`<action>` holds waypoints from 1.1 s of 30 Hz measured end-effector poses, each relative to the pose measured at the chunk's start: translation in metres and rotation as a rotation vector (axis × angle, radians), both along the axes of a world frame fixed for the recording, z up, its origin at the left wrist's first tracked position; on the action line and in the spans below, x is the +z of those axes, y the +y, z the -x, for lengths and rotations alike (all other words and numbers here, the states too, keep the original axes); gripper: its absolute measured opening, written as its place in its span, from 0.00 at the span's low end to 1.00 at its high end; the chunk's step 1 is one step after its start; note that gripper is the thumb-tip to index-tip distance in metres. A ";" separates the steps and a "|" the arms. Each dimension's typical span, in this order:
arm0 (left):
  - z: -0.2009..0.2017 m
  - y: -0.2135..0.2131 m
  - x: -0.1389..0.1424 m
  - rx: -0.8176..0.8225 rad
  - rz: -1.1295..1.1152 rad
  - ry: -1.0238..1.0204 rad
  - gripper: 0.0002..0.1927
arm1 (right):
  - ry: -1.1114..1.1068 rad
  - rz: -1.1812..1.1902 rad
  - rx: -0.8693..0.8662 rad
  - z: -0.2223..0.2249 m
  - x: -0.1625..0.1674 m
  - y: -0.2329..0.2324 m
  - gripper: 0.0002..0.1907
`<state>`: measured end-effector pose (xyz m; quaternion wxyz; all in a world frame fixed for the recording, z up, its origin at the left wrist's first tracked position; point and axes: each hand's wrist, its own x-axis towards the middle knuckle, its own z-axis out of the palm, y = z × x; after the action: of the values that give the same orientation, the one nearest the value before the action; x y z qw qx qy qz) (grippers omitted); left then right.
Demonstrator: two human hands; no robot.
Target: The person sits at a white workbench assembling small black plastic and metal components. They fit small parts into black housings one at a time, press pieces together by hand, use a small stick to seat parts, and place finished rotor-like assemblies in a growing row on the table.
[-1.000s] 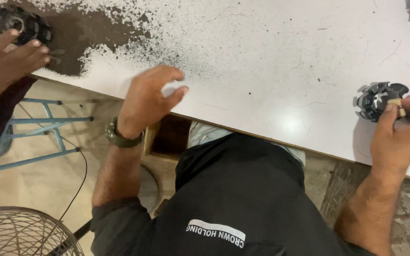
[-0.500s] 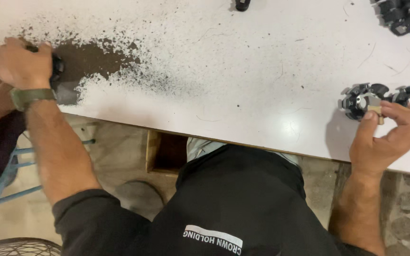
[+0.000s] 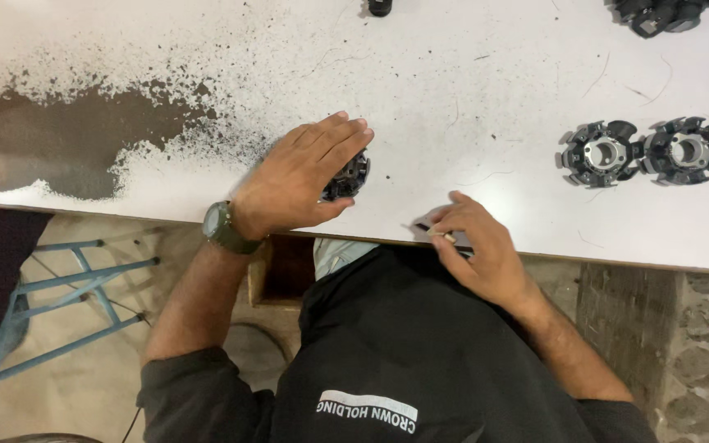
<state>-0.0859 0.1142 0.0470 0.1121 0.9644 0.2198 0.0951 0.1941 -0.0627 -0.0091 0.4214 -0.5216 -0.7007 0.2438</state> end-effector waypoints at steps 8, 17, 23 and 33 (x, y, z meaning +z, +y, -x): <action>-0.012 -0.026 0.019 0.329 0.062 -0.043 0.60 | 0.231 -0.020 -0.142 -0.022 -0.008 -0.012 0.12; -0.070 -0.057 0.002 0.121 0.177 -0.225 0.59 | 0.427 -0.122 -0.401 -0.036 -0.019 -0.030 0.15; -0.104 -0.086 -0.020 0.120 0.174 -0.350 0.48 | 0.163 -0.090 -0.433 -0.029 -0.013 -0.032 0.12; -0.108 -0.079 -0.022 0.239 0.247 -0.392 0.09 | -0.038 -0.109 -0.332 -0.005 0.008 -0.013 0.13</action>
<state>0.0222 0.0348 0.0246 0.2574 0.8736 0.3163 0.2653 0.1993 -0.0755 -0.0006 0.4700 -0.6111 -0.6250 0.1227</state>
